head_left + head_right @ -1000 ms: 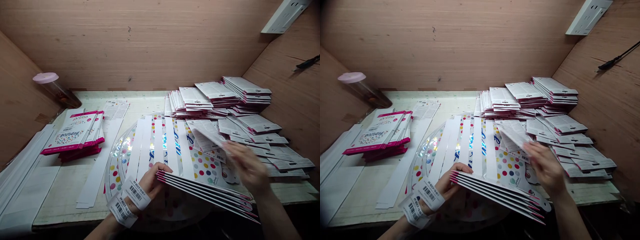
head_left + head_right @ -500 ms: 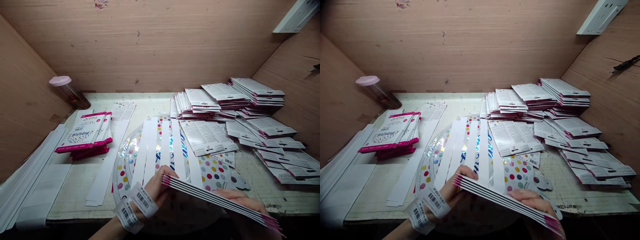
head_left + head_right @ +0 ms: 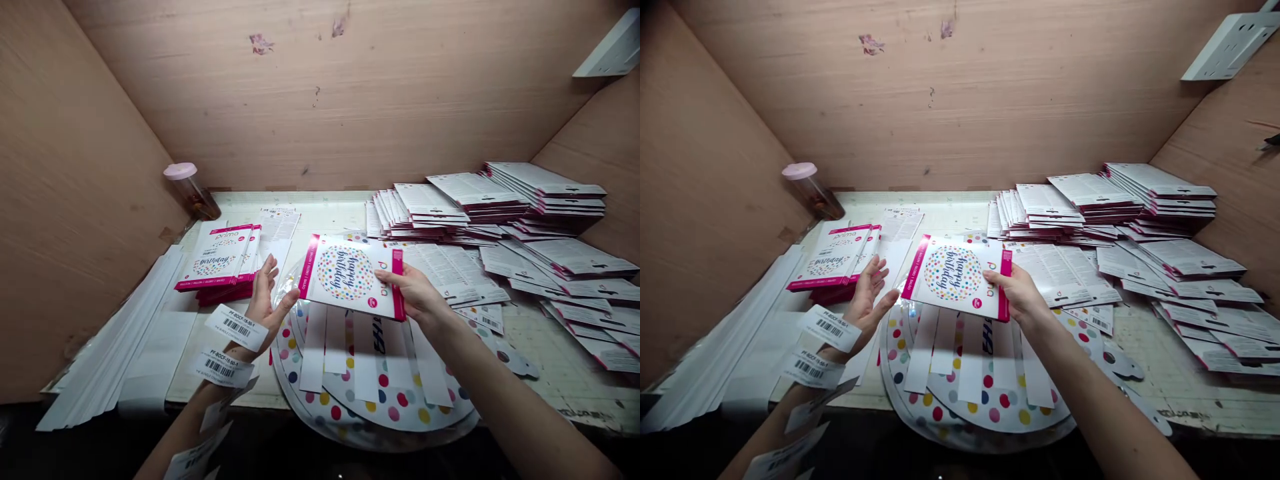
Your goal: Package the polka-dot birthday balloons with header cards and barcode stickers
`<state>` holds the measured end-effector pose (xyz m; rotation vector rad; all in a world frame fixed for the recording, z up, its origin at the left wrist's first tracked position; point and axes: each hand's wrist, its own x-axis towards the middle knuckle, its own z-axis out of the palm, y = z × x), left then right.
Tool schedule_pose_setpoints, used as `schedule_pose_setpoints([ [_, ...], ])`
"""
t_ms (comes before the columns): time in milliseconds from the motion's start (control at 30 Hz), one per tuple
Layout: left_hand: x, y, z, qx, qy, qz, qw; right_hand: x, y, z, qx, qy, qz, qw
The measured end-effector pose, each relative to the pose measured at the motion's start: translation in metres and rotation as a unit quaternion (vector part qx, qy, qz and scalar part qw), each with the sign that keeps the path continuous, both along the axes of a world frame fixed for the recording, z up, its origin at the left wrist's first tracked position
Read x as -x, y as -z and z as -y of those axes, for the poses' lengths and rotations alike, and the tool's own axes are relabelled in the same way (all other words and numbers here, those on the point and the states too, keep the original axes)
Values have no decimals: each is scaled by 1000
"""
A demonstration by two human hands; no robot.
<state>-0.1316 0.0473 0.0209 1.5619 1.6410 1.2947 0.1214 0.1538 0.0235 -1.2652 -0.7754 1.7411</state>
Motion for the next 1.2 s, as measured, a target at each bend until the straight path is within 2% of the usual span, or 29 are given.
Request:
schedule_pose_setpoints([
  [100,21,0,-2,-32,45,-165,985,32,7,-3,2,-24,5,1000],
  [200,37,10,-10,-57,123,-271,953,58,17,1,-6,-45,32,998],
  [367,51,38,-31,-49,193,-333,922,73,38,3,-60,-50,135,988],
  [467,51,53,-40,-23,222,-351,909,67,47,5,-117,-38,231,965],
  [533,50,60,-43,-10,244,-354,903,61,46,7,-159,-20,293,942],
  [567,50,61,-44,-8,253,-354,900,58,44,6,-194,-14,341,920],
  [600,49,61,-45,-10,259,-353,899,58,39,3,-238,-20,404,883],
  [700,47,59,-46,-27,265,-345,900,69,24,-26,-363,-121,569,728],
  [733,46,58,-47,-36,264,-341,902,77,21,-41,-383,-165,591,690],
  [767,44,57,-48,-45,260,-338,903,86,19,-57,-389,-201,595,674],
  [900,39,61,-58,-56,241,-323,913,122,22,-115,-361,-266,604,659],
  [1000,37,64,-64,-35,238,-309,920,132,23,-129,-349,-287,608,653],
  [1100,35,60,-65,-26,243,-312,918,128,18,-110,-375,-279,594,655],
  [1200,33,56,-64,-17,241,-300,923,120,18,-67,-417,-254,573,658],
])
